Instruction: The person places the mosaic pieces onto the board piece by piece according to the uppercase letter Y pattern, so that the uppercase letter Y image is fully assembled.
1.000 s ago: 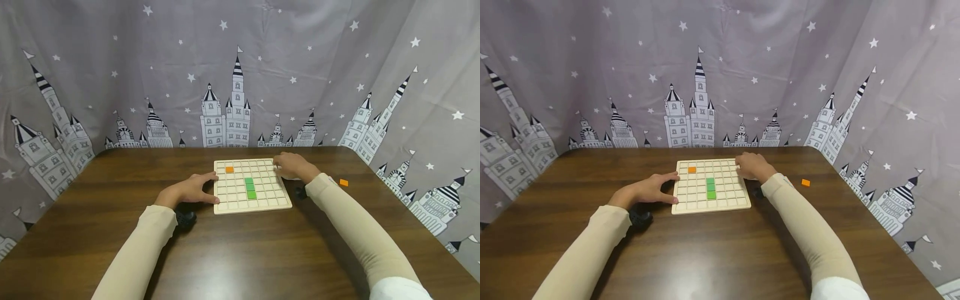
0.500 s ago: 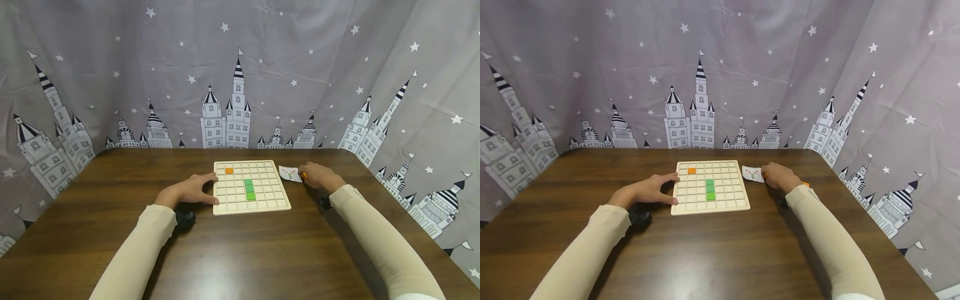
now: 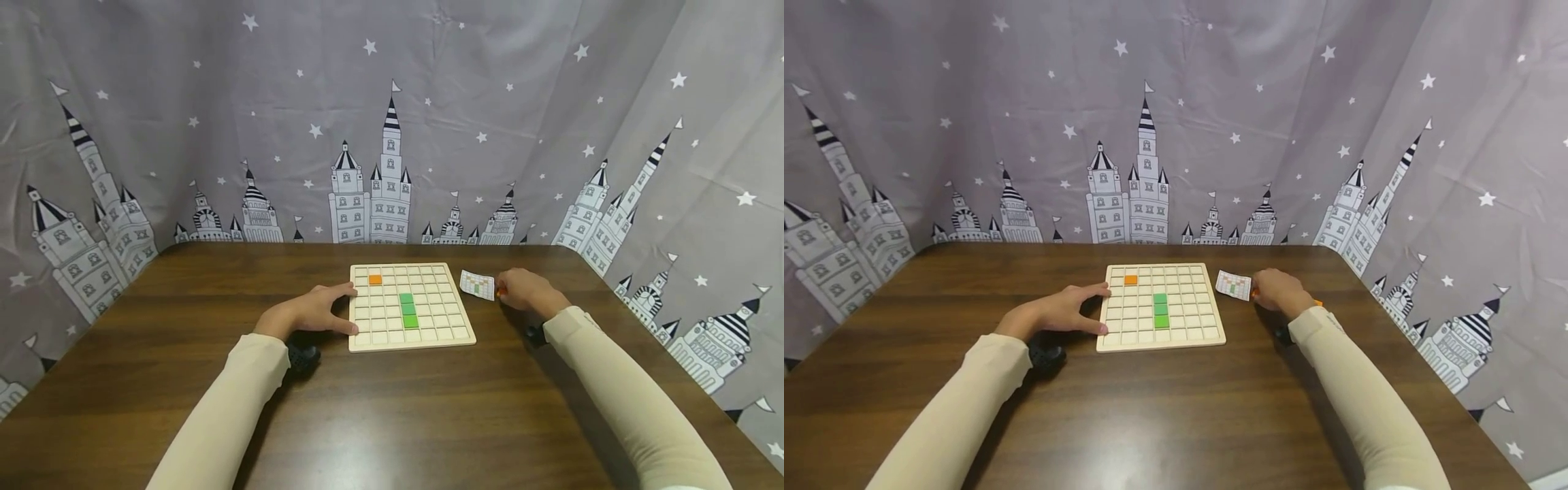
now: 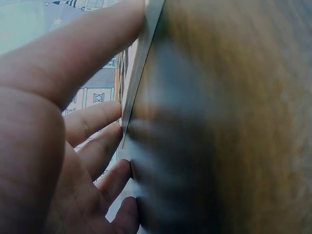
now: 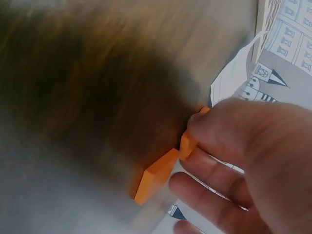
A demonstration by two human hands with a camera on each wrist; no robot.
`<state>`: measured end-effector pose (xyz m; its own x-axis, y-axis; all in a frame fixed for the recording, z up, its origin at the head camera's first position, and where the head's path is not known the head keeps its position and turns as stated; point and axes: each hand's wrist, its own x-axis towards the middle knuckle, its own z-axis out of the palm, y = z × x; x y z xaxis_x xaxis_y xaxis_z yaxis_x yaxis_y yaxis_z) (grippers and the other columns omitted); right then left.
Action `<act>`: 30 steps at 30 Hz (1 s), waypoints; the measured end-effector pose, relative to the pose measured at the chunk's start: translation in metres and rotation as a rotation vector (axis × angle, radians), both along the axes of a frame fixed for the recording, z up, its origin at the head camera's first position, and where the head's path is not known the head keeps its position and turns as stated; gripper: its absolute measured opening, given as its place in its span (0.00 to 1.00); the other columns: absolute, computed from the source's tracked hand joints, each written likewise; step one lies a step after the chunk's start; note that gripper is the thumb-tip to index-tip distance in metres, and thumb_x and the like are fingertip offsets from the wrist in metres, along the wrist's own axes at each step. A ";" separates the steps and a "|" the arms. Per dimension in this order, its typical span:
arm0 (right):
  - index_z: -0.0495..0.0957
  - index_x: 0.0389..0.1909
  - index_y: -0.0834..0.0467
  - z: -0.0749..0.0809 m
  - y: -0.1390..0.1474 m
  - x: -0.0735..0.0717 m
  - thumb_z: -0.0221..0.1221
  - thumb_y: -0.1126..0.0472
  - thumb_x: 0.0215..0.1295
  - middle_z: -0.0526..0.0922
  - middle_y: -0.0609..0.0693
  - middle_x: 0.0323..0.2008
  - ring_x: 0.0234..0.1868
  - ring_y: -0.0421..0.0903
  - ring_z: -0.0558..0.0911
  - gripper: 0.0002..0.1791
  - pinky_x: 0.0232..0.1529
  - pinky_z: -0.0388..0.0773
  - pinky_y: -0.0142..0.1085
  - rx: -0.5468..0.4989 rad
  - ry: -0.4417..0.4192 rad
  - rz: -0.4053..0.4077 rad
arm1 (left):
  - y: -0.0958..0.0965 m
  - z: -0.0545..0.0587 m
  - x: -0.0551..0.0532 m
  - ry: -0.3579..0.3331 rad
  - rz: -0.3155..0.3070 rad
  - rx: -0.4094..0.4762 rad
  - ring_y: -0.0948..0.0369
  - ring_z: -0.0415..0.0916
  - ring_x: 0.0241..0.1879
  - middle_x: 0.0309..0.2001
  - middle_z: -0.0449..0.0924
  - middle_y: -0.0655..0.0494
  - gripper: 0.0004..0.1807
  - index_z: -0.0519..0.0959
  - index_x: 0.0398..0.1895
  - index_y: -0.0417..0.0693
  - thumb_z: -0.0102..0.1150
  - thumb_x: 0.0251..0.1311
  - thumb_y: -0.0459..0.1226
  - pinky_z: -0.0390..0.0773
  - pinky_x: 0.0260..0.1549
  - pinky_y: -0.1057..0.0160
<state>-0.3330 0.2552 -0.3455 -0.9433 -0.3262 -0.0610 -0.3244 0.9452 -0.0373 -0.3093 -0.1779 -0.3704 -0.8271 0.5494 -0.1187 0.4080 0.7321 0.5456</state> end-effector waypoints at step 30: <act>0.82 0.46 0.53 0.014 -0.176 -0.029 0.63 0.57 0.69 0.77 0.48 0.41 0.40 0.45 0.76 0.08 0.37 0.75 0.41 -0.080 0.058 0.190 | 0.000 0.002 0.000 -0.024 0.035 -0.044 0.43 0.47 0.75 0.78 0.56 0.46 0.49 0.61 0.78 0.49 0.72 0.57 0.56 0.52 0.70 0.39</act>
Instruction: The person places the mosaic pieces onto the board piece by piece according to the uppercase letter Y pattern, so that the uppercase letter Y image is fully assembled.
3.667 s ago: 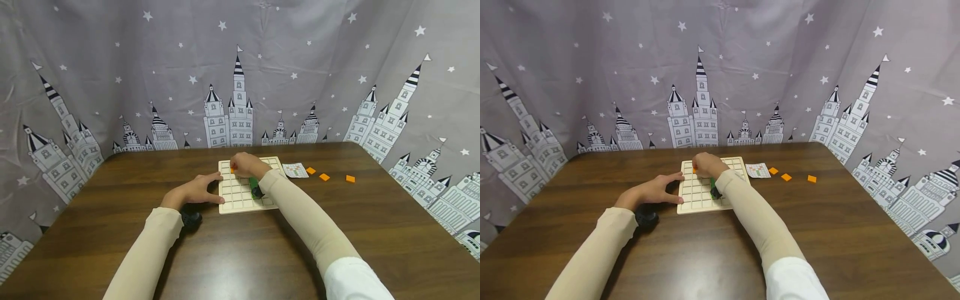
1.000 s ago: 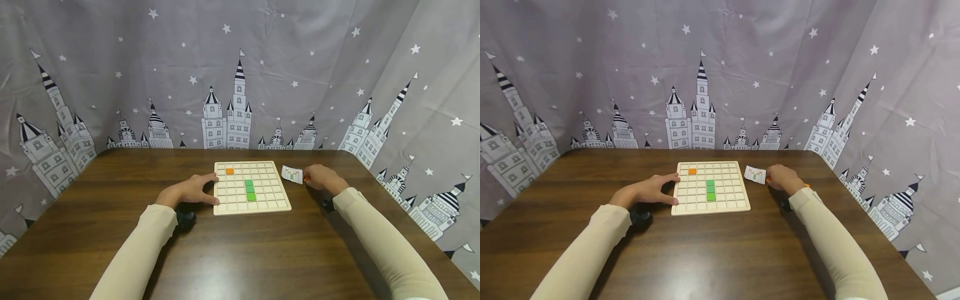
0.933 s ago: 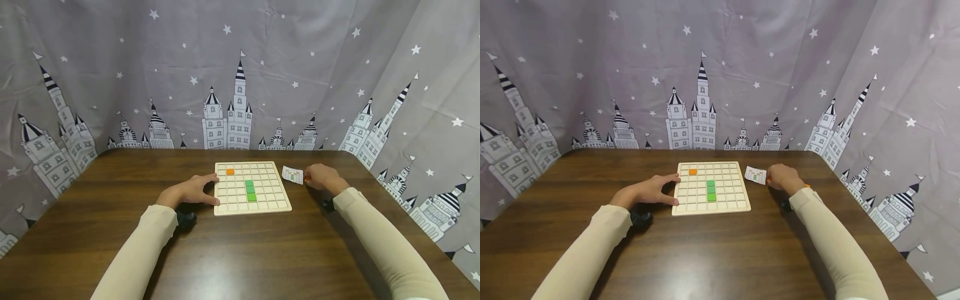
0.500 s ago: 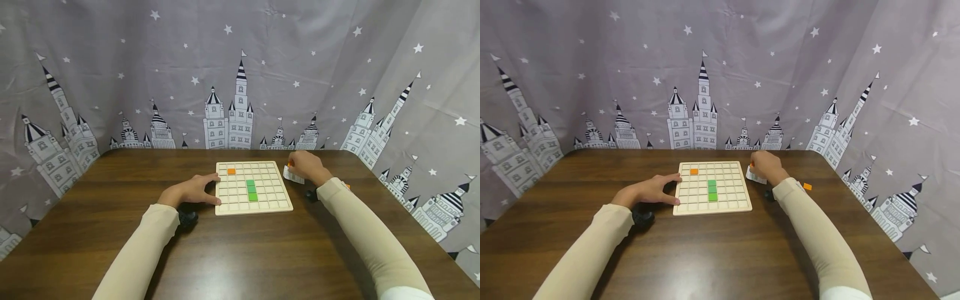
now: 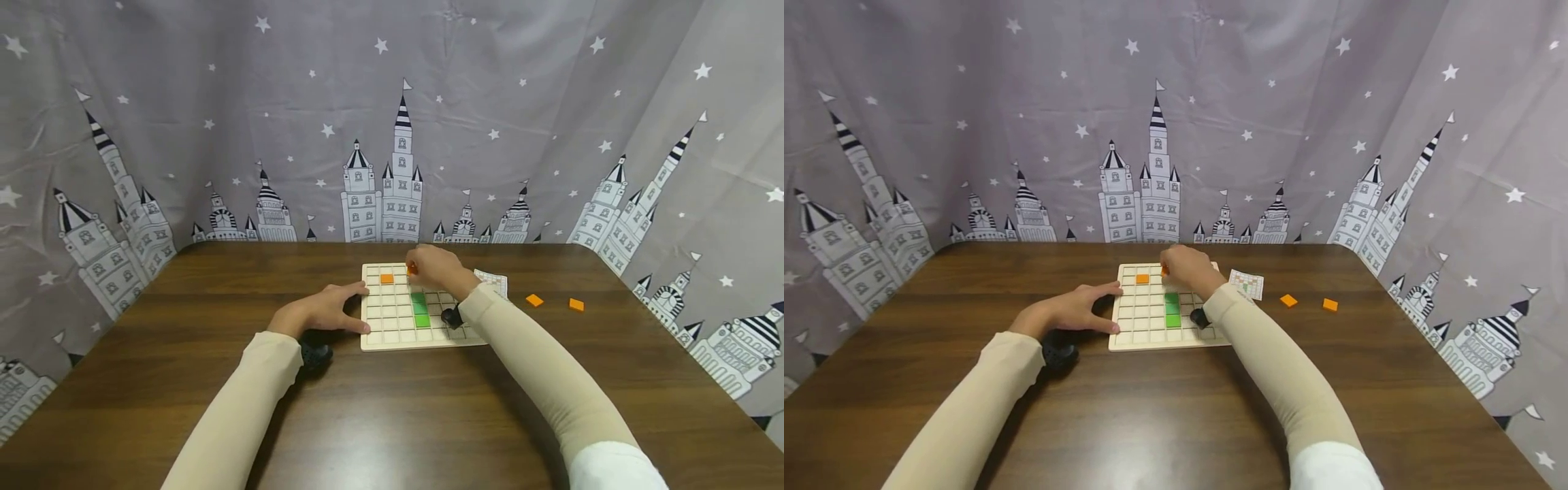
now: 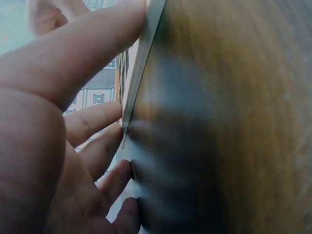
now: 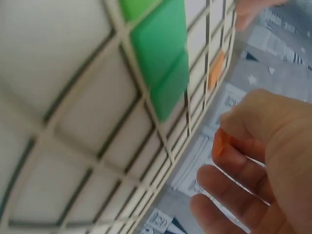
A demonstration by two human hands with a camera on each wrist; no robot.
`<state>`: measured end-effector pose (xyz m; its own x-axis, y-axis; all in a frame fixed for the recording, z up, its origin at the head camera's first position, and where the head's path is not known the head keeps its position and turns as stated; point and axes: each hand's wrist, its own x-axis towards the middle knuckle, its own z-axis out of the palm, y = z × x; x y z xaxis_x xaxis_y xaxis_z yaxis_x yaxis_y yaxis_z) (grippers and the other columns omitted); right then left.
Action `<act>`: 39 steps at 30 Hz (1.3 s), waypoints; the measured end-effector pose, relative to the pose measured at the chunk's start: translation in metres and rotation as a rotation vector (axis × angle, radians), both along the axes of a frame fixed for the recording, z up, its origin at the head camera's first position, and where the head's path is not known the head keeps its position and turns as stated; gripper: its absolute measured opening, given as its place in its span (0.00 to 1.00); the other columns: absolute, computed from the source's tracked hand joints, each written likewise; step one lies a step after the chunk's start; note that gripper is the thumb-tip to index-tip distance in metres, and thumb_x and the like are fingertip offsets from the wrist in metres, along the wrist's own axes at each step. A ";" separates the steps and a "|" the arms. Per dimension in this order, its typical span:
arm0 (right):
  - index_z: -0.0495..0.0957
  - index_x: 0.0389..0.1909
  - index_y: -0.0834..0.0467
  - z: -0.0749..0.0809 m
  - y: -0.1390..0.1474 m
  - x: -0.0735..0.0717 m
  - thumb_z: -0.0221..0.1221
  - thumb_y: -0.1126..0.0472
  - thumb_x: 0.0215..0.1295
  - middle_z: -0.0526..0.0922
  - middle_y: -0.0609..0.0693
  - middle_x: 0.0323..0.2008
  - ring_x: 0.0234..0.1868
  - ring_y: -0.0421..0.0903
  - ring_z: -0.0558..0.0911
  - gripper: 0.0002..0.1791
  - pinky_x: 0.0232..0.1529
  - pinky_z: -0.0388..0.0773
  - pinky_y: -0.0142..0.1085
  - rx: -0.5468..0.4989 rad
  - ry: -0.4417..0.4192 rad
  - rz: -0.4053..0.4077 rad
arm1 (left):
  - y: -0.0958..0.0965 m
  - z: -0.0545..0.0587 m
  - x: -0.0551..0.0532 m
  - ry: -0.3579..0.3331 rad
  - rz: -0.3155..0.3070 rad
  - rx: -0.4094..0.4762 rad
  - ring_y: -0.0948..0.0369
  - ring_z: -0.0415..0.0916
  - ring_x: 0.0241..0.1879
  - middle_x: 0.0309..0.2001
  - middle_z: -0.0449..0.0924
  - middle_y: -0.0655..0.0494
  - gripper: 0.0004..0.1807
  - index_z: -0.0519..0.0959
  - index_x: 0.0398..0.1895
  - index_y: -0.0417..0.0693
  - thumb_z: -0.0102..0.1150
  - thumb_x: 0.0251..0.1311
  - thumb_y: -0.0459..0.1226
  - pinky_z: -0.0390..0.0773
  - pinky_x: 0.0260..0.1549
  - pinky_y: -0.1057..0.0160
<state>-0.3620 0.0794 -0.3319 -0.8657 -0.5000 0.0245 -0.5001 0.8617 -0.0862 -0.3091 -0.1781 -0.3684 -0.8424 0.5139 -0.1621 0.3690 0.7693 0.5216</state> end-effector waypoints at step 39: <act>0.87 0.53 0.50 -0.011 -0.021 -0.001 0.67 0.61 0.68 0.85 0.46 0.53 0.56 0.46 0.81 0.14 0.57 0.77 0.41 0.031 -0.158 0.043 | 0.000 0.000 0.000 -0.003 0.006 0.014 0.42 0.50 0.74 0.76 0.59 0.45 0.49 0.62 0.77 0.48 0.73 0.56 0.55 0.53 0.69 0.38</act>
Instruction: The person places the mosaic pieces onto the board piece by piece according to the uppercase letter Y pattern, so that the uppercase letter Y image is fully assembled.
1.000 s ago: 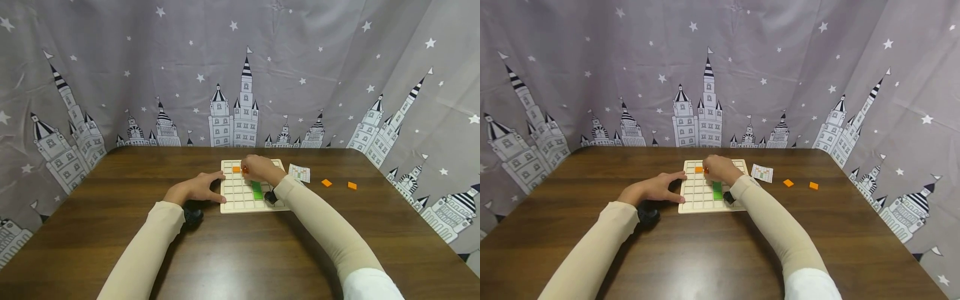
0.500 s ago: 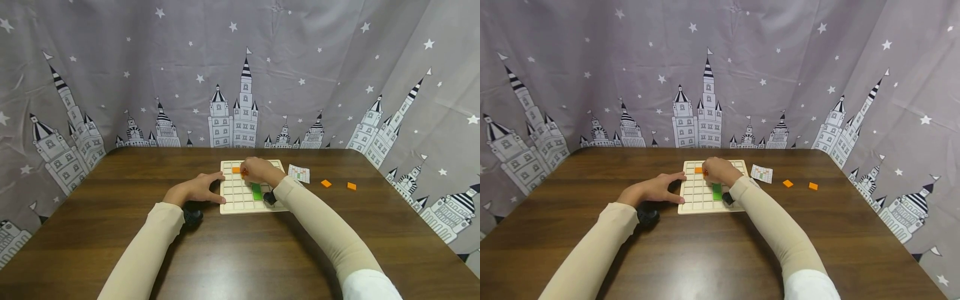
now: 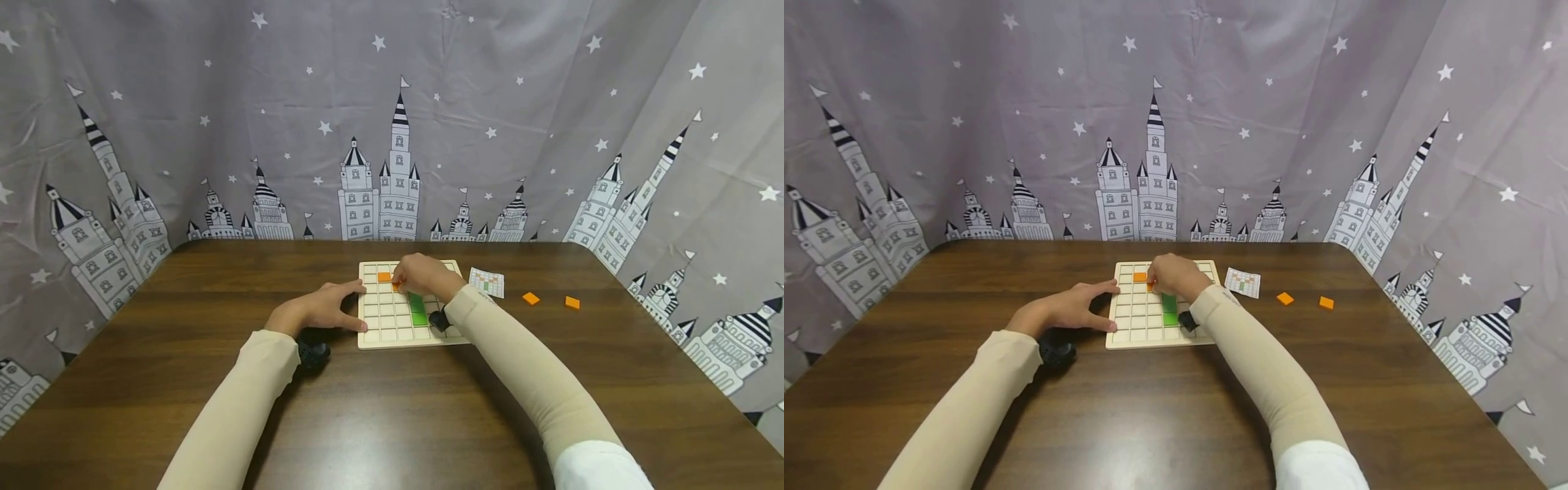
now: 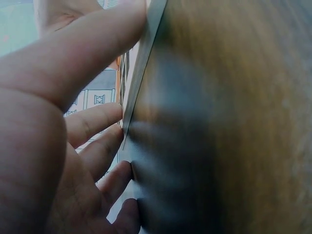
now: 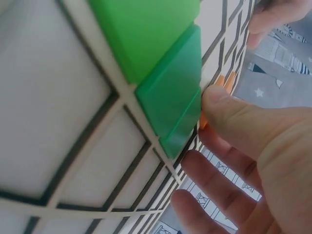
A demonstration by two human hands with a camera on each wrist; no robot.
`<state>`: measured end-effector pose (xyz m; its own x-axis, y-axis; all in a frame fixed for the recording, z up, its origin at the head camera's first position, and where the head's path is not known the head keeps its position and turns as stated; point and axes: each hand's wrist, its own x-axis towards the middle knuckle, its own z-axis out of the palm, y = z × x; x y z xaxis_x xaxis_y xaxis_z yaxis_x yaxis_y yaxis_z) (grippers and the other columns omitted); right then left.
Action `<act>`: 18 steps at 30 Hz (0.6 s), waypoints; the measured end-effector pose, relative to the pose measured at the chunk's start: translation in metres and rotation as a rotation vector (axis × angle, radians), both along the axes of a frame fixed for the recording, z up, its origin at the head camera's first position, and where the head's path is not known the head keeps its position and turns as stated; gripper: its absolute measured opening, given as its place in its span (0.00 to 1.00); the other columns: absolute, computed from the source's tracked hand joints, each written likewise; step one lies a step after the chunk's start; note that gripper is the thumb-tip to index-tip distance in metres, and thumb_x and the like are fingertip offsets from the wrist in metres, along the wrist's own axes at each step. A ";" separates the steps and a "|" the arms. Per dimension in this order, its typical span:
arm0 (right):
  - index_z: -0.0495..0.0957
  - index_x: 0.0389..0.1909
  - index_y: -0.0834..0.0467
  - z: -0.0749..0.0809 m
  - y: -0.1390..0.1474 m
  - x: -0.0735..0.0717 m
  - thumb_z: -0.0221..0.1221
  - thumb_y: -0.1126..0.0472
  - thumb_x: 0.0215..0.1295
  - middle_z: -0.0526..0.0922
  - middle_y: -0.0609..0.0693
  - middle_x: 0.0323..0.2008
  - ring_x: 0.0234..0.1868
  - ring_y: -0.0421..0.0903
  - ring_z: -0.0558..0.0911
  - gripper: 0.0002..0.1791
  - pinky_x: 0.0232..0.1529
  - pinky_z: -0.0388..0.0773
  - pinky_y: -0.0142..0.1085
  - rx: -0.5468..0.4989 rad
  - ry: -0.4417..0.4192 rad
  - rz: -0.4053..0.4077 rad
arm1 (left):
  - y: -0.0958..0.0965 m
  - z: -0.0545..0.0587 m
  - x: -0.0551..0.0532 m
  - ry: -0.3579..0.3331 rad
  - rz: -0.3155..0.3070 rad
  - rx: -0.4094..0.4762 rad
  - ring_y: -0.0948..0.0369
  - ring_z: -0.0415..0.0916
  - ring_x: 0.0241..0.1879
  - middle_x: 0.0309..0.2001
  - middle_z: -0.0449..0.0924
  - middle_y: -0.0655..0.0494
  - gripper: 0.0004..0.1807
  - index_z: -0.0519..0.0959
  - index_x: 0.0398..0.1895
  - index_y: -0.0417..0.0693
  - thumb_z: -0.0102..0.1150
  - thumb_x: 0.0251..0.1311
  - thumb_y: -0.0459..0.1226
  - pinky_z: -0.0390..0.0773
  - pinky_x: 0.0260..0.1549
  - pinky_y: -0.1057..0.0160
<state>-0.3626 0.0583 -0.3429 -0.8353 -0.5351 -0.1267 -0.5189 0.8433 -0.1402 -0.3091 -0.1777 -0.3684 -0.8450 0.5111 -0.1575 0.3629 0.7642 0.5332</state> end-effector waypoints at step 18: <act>0.85 0.56 0.52 -0.001 0.001 -0.002 0.65 0.61 0.70 0.85 0.48 0.53 0.55 0.46 0.81 0.15 0.57 0.76 0.41 -0.013 -0.007 0.036 | -0.001 0.000 0.000 0.007 -0.003 -0.003 0.43 0.49 0.74 0.76 0.57 0.44 0.49 0.62 0.77 0.47 0.72 0.56 0.56 0.52 0.70 0.39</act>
